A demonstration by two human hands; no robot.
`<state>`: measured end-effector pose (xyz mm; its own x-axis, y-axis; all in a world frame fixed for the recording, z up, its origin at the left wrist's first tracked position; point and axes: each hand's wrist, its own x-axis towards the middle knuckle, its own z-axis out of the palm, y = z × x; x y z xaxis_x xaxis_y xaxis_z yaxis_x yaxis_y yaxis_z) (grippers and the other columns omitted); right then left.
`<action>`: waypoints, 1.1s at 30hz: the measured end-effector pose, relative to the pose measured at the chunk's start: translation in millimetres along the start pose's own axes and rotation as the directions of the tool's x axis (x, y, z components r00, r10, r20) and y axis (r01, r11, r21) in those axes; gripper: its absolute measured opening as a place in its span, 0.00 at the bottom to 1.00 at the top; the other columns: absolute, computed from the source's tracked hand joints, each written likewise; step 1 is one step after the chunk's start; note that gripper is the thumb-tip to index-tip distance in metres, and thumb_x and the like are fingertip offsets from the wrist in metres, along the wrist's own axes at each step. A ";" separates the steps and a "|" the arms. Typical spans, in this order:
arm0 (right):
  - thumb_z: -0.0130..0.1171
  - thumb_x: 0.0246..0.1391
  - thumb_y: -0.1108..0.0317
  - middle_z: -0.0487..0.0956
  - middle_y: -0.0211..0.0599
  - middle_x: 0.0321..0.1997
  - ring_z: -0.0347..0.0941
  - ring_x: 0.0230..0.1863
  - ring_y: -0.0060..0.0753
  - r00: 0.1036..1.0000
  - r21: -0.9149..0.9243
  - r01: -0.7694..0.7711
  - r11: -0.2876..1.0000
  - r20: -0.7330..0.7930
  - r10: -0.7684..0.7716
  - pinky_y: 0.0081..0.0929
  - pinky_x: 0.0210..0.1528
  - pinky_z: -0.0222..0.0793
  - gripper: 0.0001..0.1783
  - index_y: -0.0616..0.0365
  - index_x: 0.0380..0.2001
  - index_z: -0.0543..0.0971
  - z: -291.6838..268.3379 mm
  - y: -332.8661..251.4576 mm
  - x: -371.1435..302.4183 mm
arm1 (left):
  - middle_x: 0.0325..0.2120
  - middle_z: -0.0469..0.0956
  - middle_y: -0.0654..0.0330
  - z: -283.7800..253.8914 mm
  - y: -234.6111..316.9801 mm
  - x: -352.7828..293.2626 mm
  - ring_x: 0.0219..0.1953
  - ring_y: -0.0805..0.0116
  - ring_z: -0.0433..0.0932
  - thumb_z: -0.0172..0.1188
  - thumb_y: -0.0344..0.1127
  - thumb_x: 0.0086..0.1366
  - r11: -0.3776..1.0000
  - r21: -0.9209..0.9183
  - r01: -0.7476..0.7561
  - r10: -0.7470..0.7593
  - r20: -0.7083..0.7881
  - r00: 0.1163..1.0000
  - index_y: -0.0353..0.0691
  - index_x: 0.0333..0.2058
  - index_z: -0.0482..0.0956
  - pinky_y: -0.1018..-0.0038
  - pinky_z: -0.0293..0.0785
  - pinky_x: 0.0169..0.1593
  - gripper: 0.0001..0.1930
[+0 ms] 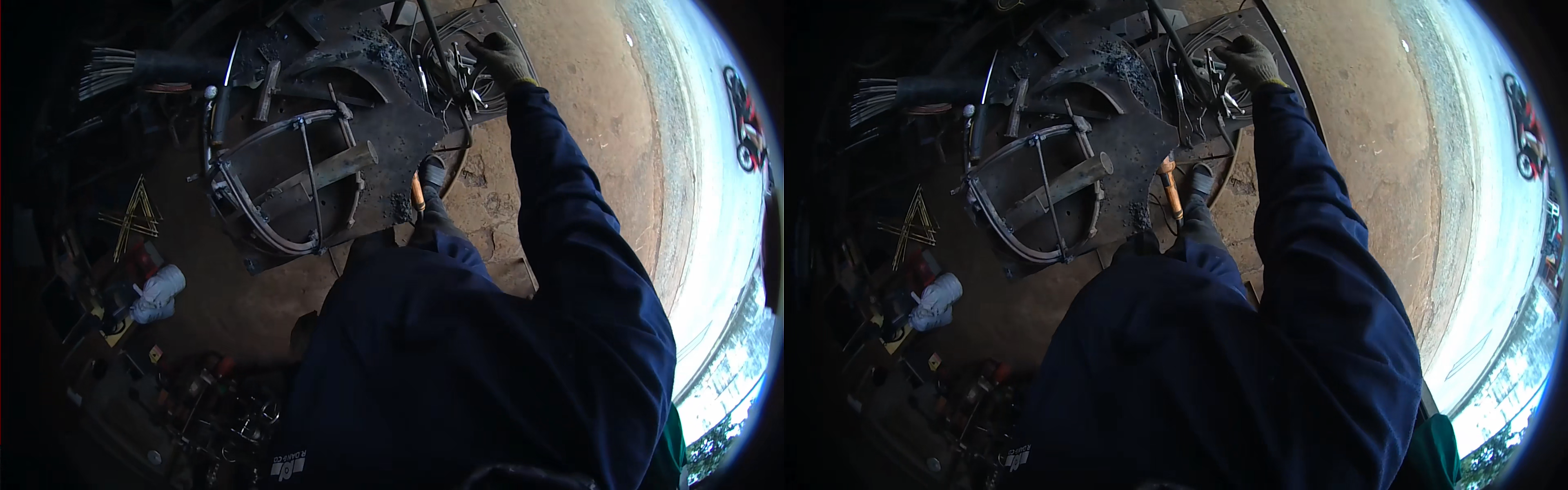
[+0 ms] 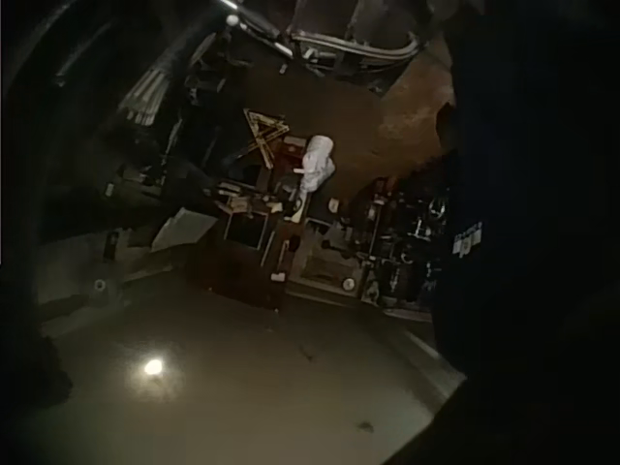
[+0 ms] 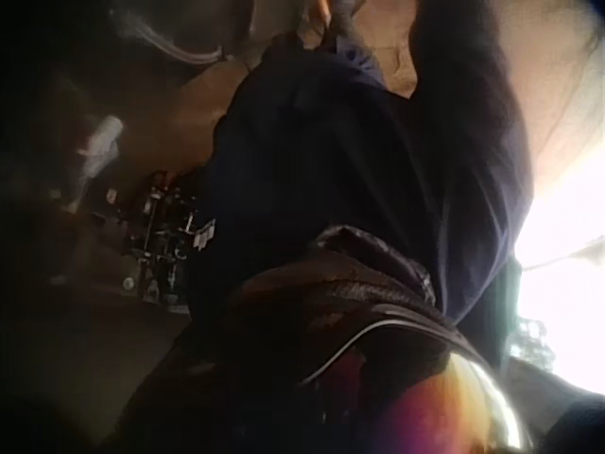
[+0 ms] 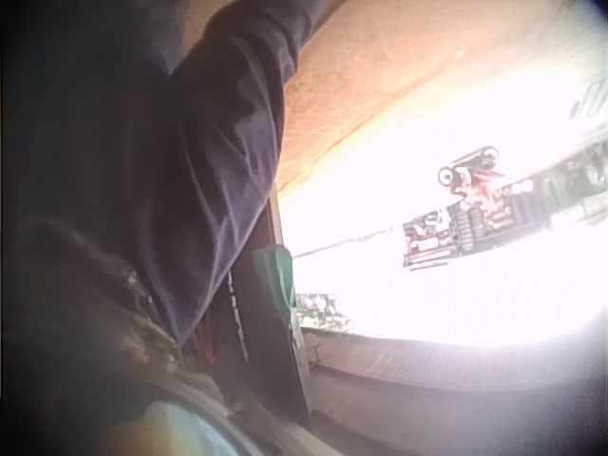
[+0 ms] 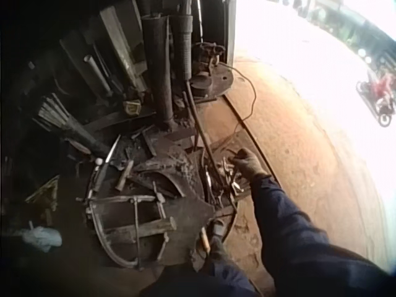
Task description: The person uses a welding tool to fuse together a metal frame secured with several clamps, and then uses a wrench to adjust the assembly.
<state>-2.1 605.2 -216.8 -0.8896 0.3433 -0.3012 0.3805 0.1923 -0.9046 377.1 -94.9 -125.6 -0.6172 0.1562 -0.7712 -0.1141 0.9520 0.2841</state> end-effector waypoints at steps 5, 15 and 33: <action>0.75 0.51 0.47 0.85 0.37 0.35 0.81 0.34 0.28 0.995 -0.052 -0.100 0.994 -0.008 0.100 0.27 0.38 0.76 0.30 0.64 0.45 0.83 10.6 44.9 49.5 | 0.45 0.82 0.48 3.7 36.9 -29.6 0.50 0.49 0.81 0.59 0.34 0.63 1.000 -0.013 0.016 -0.017 -0.045 0.999 0.36 0.42 0.81 0.58 0.78 0.53 0.11; 0.65 0.63 0.56 0.84 0.43 0.47 0.81 0.40 0.30 0.809 -0.062 0.015 0.998 -0.585 -0.049 0.26 0.43 0.78 0.27 0.67 0.57 0.77 -27.2 89.8 16.1 | 0.47 0.82 0.48 -43.4 95.7 -20.6 0.49 0.50 0.82 0.58 0.34 0.65 0.988 0.105 -0.116 0.143 -0.301 0.943 0.36 0.43 0.81 0.60 0.79 0.52 0.11; 0.63 0.64 0.60 0.86 0.41 0.45 0.83 0.45 0.33 0.873 0.015 0.487 0.873 0.008 -0.487 0.29 0.50 0.78 0.17 0.58 0.50 0.82 103.8 -233.6 -165.9 | 0.36 0.85 0.56 -193.4 185.3 55.0 0.35 0.59 0.86 0.63 0.27 0.65 0.801 -0.049 -0.596 0.229 -0.895 0.383 0.38 0.43 0.84 0.67 0.81 0.36 0.09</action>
<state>30.4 407.9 13.1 -0.9643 0.1989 0.1751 -0.1046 0.3216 -0.9411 171.5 39.2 -5.2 -0.9590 0.0426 0.2800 0.2381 0.6566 0.7157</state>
